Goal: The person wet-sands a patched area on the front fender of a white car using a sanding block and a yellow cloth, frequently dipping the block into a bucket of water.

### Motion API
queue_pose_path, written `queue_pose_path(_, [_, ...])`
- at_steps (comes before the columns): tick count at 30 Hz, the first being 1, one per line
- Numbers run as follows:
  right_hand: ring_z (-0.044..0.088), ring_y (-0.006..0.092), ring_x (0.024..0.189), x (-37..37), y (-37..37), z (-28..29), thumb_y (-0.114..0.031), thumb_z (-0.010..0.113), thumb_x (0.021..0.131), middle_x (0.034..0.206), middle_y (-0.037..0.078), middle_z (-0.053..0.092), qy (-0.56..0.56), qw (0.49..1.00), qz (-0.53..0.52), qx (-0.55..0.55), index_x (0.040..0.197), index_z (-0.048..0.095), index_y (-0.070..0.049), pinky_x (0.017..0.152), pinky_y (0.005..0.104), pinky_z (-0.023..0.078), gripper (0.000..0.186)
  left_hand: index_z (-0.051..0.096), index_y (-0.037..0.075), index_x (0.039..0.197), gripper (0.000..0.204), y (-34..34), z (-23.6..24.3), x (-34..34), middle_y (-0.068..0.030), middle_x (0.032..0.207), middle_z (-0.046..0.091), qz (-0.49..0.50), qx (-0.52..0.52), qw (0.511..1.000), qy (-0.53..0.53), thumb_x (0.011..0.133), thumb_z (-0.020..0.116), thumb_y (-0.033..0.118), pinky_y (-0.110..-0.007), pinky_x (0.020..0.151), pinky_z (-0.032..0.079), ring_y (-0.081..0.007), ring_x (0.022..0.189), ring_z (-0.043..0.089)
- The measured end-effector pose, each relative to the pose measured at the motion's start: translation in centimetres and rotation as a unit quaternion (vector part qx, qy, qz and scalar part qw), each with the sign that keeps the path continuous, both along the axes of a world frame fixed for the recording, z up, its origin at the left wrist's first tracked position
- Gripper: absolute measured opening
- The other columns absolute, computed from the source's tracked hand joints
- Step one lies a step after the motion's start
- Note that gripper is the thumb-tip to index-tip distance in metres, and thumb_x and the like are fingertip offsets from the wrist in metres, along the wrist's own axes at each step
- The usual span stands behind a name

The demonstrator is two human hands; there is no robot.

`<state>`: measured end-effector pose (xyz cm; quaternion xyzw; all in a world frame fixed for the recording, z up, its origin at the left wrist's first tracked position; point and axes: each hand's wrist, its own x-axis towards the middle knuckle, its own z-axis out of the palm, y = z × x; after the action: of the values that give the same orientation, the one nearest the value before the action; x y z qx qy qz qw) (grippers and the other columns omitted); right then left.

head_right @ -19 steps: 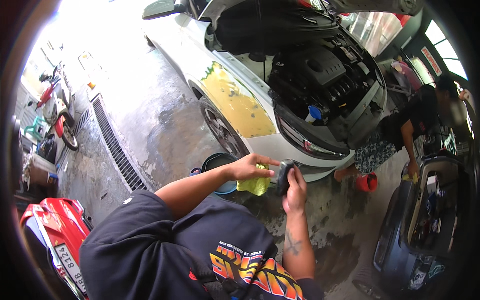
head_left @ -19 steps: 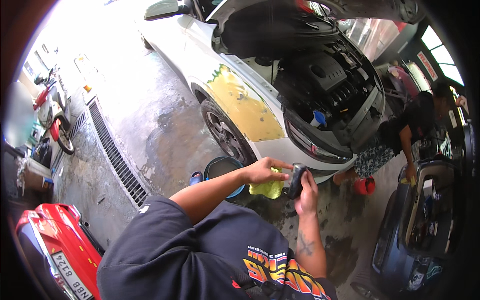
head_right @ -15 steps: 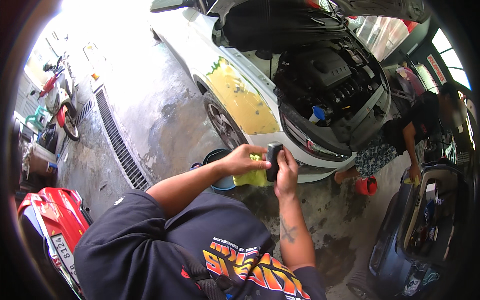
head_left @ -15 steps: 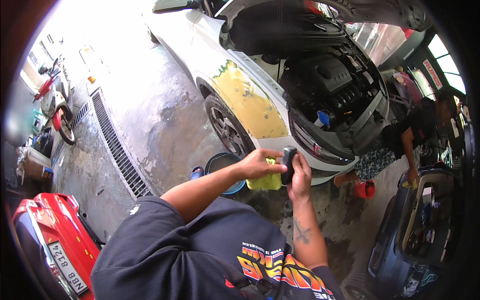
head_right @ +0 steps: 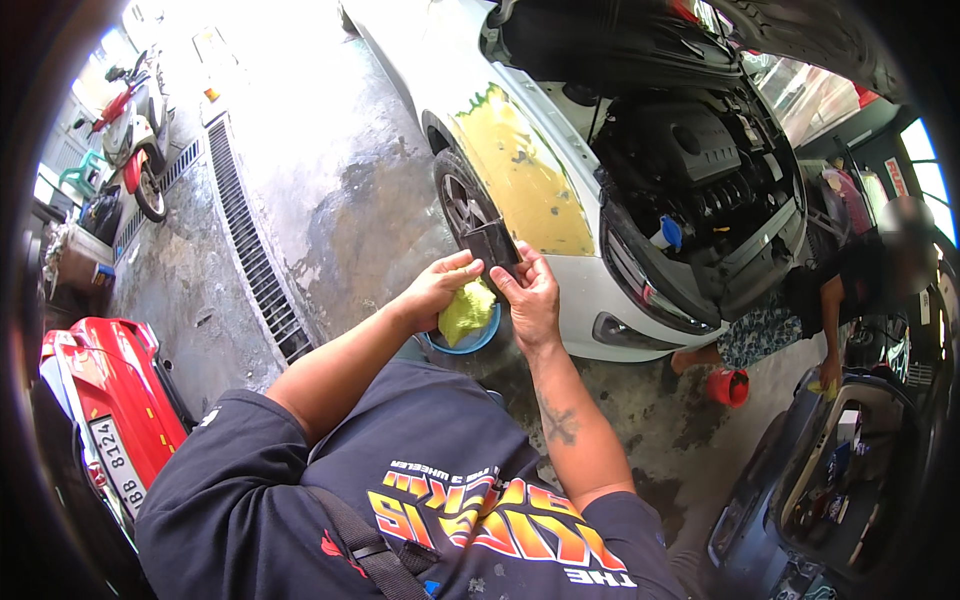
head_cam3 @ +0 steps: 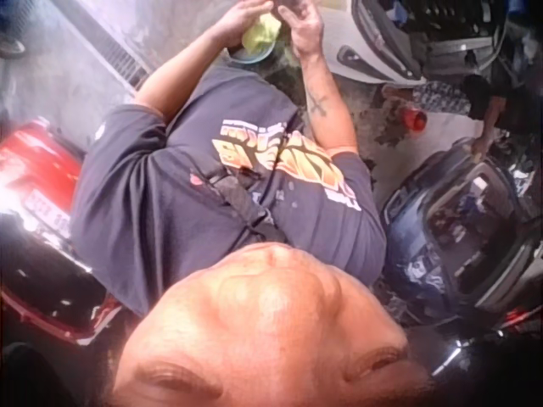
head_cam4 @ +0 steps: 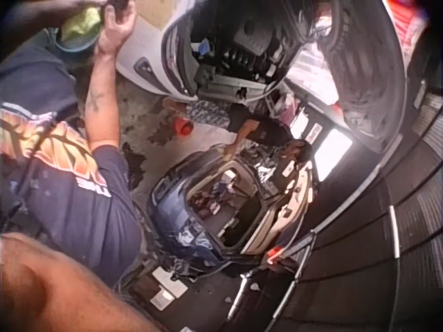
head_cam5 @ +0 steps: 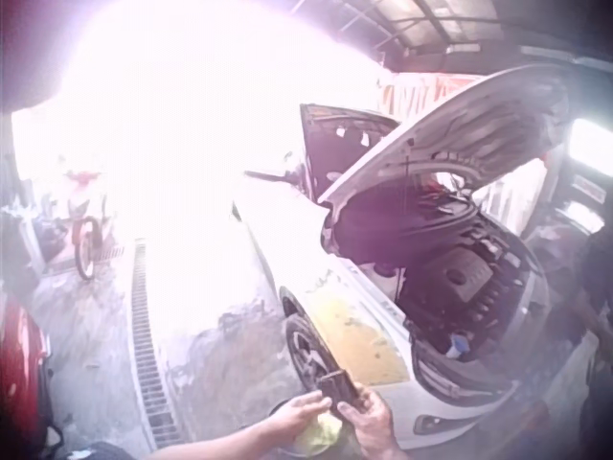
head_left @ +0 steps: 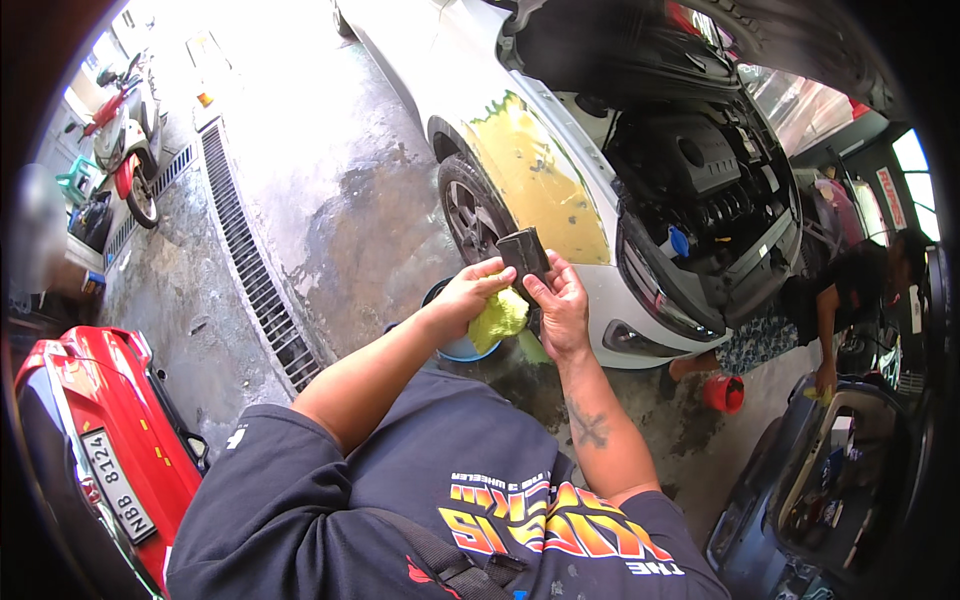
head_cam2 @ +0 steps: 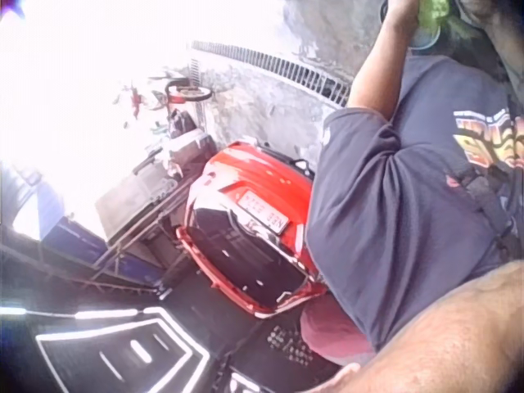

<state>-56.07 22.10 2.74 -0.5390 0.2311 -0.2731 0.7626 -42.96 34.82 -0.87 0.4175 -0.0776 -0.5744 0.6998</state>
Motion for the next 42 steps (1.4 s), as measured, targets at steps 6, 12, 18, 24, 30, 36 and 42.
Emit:
queue_pose_path(6, [0.07,0.0104,0.1,3.4,1.1,-0.5,-0.004,0.079,0.097,0.115,0.01,0.076,0.119,0.971,-0.027,-0.206,0.128,0.068,0.003,0.091,0.0264,0.055,0.034,0.053,0.005,0.152,0.051,0.5,1.5,2.2,-0.0081,0.13,0.07,0.024,0.059,0.995,-0.071,0.109,0.067,0.031,-0.033,0.089,0.06,-0.0156,0.106,0.071])
queue_pose_path(12, [0.066,0.0368,0.097,6.3,2.2,0.1,-0.004,0.083,0.078,0.1,0.013,0.069,0.135,0.78,-0.073,-0.607,0.115,0.073,-0.006,0.088,0.0482,0.054,0.039,0.062,0.007,0.137,0.056,1.4,-2.4,6.3,-0.0063,0.122,0.072,-0.018,-0.07,0.995,-0.067,0.106,0.066,0.053,-0.034,0.089,0.059,-0.0148,0.102,0.07])
queue_pose_path(18, [0.066,0.036,0.103,9.2,2.3,-1.6,-0.003,0.082,0.075,0.108,0.012,0.071,0.158,0.738,0.002,-0.656,0.12,0.073,-0.008,0.09,0.0466,0.054,0.046,0.071,0.002,0.109,0.025,0.7,-0.5,8.5,-0.0078,0.098,0.076,0.108,0.051,0.993,0.006,0.099,0.077,0.024,-0.036,0.074,0.059,-0.0178,0.084,0.072])
queue_pose_path(24, [0.052,0.024,0.137,12.1,3.6,-2.4,-0.039,0.084,0.094,0.158,0.011,0.05,0.109,0.991,-0.018,0.074,0.17,0.024,-0.014,0.099,0.0391,0.05,0.101,0.067,0.005,0.103,0.033,1.1,0.1,14.2,-0.0086,0.091,0.074,0.226,-0.023,0.969,0.1,0.101,0.077,0.037,-0.039,0.066,0.063,-0.0224,0.072,0.074])
queue_pose_path(30, [0.064,0.0166,0.128,14.9,4.4,-3.0,-0.043,0.079,0.098,0.142,0.001,0.064,0.016,0.97,0.139,0.198,0.155,0.051,-0.015,0.102,0.0391,0.055,0.069,0.064,0.002,0.116,0.045,-2.3,1.9,12.2,-0.0107,0.105,0.074,0.21,-0.057,0.974,0.068,0.101,0.077,0.042,-0.037,0.082,0.063,-0.0207,0.093,0.074])
queue_pose_path(36, [0.072,0.0286,0.115,10.2,-2.5,-1.8,-0.026,0.072,0.103,0.132,0.012,0.069,0.016,0.927,0.187,0.324,0.143,0.059,-0.008,0.079,0.0476,0.067,0.045,0.061,0.013,0.147,0.07,-1.1,3.4,13.5,-0.0051,0.139,0.066,0.198,-0.02,0.98,0.011,0.101,0.065,0.065,-0.066,0.11,0.041,-0.0223,0.139,0.049])
queue_pose_path(42, [0.065,0.0405,0.121,8.1,-16.9,5.4,-0.01,0.086,0.08,0.133,0.025,0.063,0.056,0.829,0.093,-0.549,0.115,0.063,-0.001,0.102,0.046,0.054,0.043,0.052,0.007,0.14,0.071,2.0,0.9,16.4,-0.0061,0.11,0.07,0.345,0.157,0.913,-0.152,0.093,0.086,0.047,-0.035,0.072,0.06,-0.0159,0.095,0.071])
